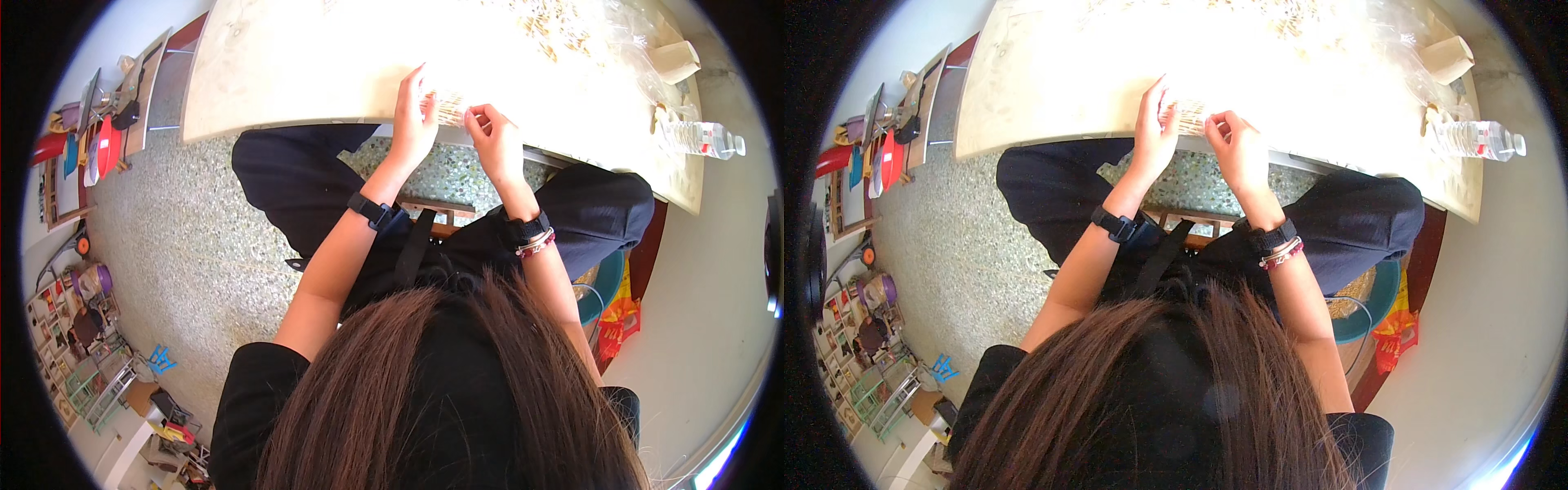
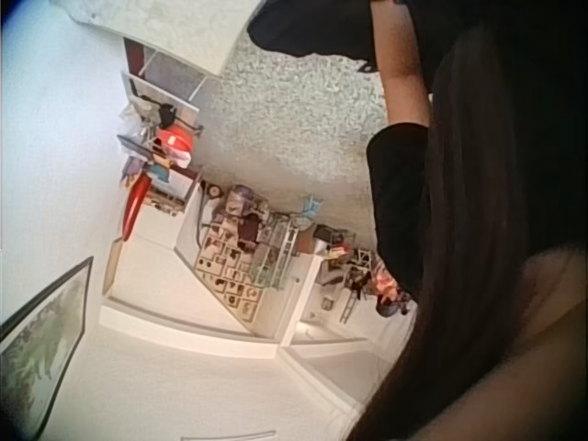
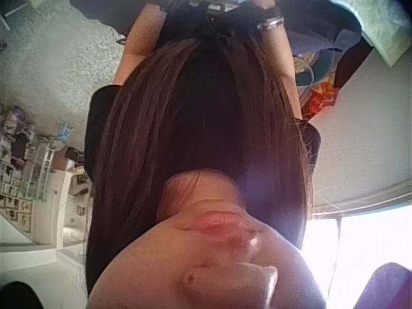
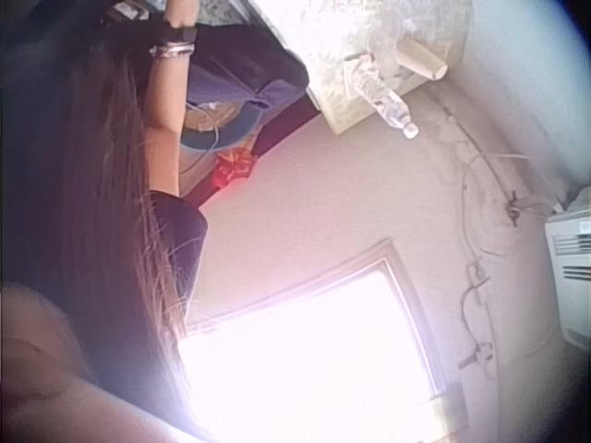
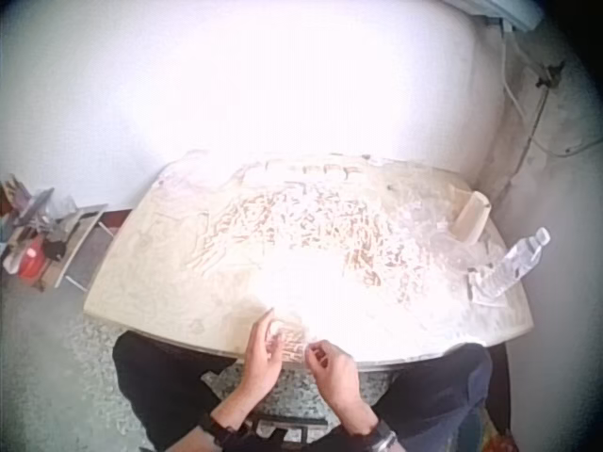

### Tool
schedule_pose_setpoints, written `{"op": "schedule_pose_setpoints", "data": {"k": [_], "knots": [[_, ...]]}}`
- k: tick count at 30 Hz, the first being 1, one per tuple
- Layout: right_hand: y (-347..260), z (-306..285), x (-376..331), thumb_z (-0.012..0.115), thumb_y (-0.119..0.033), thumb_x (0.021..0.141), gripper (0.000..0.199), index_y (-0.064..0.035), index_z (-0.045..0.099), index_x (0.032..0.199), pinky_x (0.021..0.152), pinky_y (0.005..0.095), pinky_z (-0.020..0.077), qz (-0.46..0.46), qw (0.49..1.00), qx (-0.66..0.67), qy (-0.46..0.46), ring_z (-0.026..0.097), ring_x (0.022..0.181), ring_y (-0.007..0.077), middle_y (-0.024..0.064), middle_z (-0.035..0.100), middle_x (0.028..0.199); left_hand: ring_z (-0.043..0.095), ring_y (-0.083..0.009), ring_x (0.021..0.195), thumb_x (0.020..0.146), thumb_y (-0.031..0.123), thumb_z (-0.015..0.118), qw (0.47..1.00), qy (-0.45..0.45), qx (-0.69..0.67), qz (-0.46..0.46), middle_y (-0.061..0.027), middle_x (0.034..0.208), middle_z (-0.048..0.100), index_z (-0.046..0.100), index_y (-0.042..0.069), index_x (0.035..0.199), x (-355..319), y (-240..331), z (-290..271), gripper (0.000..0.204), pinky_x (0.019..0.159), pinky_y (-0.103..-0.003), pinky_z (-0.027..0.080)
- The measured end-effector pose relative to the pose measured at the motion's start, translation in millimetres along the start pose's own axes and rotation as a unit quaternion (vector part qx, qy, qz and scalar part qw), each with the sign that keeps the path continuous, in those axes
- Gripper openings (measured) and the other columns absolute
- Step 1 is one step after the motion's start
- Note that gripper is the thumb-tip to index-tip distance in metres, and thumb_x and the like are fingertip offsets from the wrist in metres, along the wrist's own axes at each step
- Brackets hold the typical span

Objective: Count, organize, and place cotton swabs into small plastic bags.

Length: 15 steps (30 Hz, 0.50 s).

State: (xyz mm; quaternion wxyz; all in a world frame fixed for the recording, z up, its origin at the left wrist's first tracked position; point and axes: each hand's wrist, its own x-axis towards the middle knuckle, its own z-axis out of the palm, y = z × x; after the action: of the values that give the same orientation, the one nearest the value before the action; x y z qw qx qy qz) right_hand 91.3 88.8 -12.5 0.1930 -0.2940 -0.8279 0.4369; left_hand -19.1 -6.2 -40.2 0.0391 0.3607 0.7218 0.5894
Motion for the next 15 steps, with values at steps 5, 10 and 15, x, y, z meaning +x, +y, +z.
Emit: {"op": "schedule_pose_setpoints", "data": {"k": [5,10,15], "knots": [[-1,-2,7,0.062,-0.02,0.082,0.018,-0.0019,0.064,0.085,0.051,0.022,0.0423,0.055,0.998,0.028,-0.027,0.051,0.052,0.0065,0.0028,0.057,0.058,0.046,-0.023,0.115,0.088,0.002,0.051,1.0,0.002,-0.005,-0.003,-0.0155,0.123,0.046,0.037,0.001,0.129,0,-1,1,0.044,0.097,-0.033,0.037],[-2,-11,8,0.068,-0.023,0.076,0.019,-0.0042,0.067,0.081,0.054,0.0244,0.0451,0.071,0.995,0.065,-0.027,0.057,0.054,0.0105,0.0056,0.063,0.062,0.047,-0.0277,0.112,0.09,0.004,0.044,0.999,0.012,-0.04,-0.022,-0.0176,0.121,0.045,0.036,0.0,0.128,-1,0,3,0.039,0.096,-0.035,0.038],[-14,-14,-1,0.067,-0.017,0.075,0.011,-0.0076,0.065,0.08,0.05,0.0246,0.0424,-0.002,1.0,0.008,-0.01,0.052,0.049,0.0103,0.0034,0.057,0.057,0.045,-0.0262,0.115,0.092,0.005,0.04,0.996,0.008,-0.065,-0.06,-0.0172,0.122,0.044,0.035,0.0,0.129,-1,3,2,0.037,0.098,-0.034,0.036]]}}
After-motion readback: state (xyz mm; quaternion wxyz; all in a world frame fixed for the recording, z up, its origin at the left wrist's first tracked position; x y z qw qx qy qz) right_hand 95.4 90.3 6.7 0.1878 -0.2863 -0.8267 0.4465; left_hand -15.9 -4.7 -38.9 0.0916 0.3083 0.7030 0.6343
